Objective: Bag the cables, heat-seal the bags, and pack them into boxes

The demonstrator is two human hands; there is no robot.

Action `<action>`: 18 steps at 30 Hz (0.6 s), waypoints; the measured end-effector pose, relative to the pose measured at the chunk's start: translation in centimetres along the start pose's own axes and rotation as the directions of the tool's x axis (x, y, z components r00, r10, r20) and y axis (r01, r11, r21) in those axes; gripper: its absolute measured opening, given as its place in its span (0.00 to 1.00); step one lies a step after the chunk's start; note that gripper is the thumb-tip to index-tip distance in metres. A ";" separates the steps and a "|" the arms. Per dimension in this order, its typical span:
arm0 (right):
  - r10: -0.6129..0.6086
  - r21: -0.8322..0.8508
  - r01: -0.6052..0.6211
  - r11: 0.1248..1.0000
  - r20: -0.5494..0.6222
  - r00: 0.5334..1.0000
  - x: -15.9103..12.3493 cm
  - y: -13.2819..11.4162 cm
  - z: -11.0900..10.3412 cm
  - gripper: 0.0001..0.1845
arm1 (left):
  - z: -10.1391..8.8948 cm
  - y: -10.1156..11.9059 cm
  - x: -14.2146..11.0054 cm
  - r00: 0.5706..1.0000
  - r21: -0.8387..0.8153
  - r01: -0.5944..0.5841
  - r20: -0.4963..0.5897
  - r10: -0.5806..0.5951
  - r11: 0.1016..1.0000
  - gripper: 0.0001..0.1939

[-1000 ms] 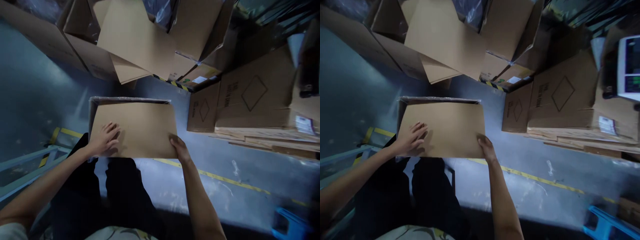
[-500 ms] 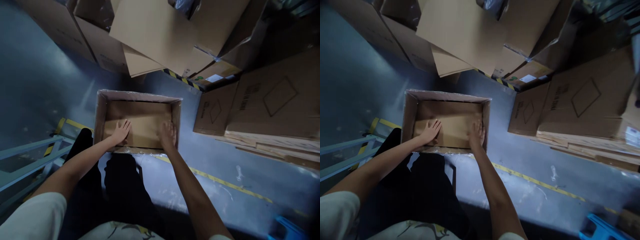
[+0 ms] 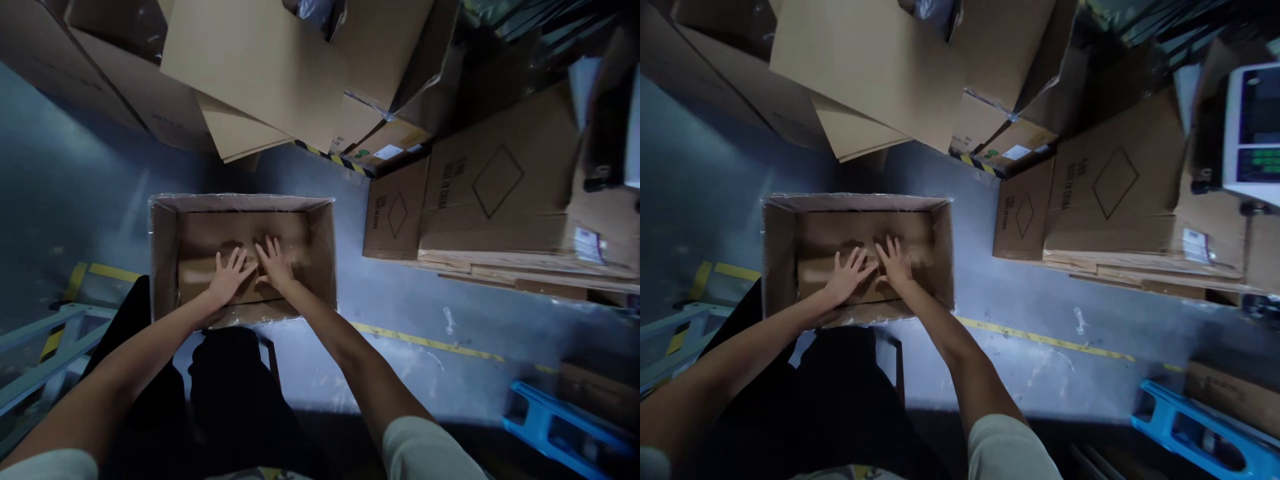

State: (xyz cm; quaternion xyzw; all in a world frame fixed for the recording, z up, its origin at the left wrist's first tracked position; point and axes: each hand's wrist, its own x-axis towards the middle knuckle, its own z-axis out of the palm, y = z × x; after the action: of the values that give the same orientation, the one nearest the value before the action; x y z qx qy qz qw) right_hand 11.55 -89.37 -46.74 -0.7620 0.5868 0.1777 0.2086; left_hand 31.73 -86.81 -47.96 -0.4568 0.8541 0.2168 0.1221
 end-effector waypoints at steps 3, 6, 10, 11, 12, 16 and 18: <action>-0.028 0.012 0.027 1.000 0.016 0.999 1.0 -0.8 1.5 0.69 | 0.7 -0.4 0.6 0.999 0.042 -0.006 0.046 0.004 0.999 0.54; -0.019 0.019 0.018 1.000 0.034 0.999 1.9 -0.2 2.9 0.69 | 1.5 -0.6 1.2 0.997 0.047 0.003 0.075 -0.006 0.999 0.56; -0.073 0.035 0.072 0.997 0.028 0.997 2.0 1.0 3.1 0.66 | 1.2 -0.9 1.4 0.996 0.008 0.001 0.084 -0.001 1.000 0.54; -0.092 0.034 0.091 0.995 0.021 0.996 1.9 1.2 2.8 0.66 | 0.9 -1.1 1.5 0.998 -0.007 -0.016 0.065 0.016 1.000 0.51; -0.118 0.027 0.118 0.993 0.005 0.993 1.9 1.3 2.5 0.66 | 0.5 -1.5 1.6 0.999 -0.025 -0.040 0.032 0.040 0.999 0.47; -0.236 -0.003 0.236 0.972 -0.078 0.969 3.5 1.3 1.6 0.56 | -0.3 -4.3 3.8 0.982 -0.120 -0.087 -0.179 0.065 0.989 0.35; -0.218 0.019 0.221 0.975 -0.093 0.971 5.1 1.3 1.8 0.50 | 0.2 -5.9 5.3 0.972 -0.176 -0.062 -0.235 0.019 0.982 0.34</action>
State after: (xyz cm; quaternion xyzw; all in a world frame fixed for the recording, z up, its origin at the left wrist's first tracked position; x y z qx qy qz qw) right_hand 11.51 -92.90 -50.99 -0.8263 0.5102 0.1104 0.2116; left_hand 33.69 -93.45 -51.80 -0.4706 0.8484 0.2413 -0.0253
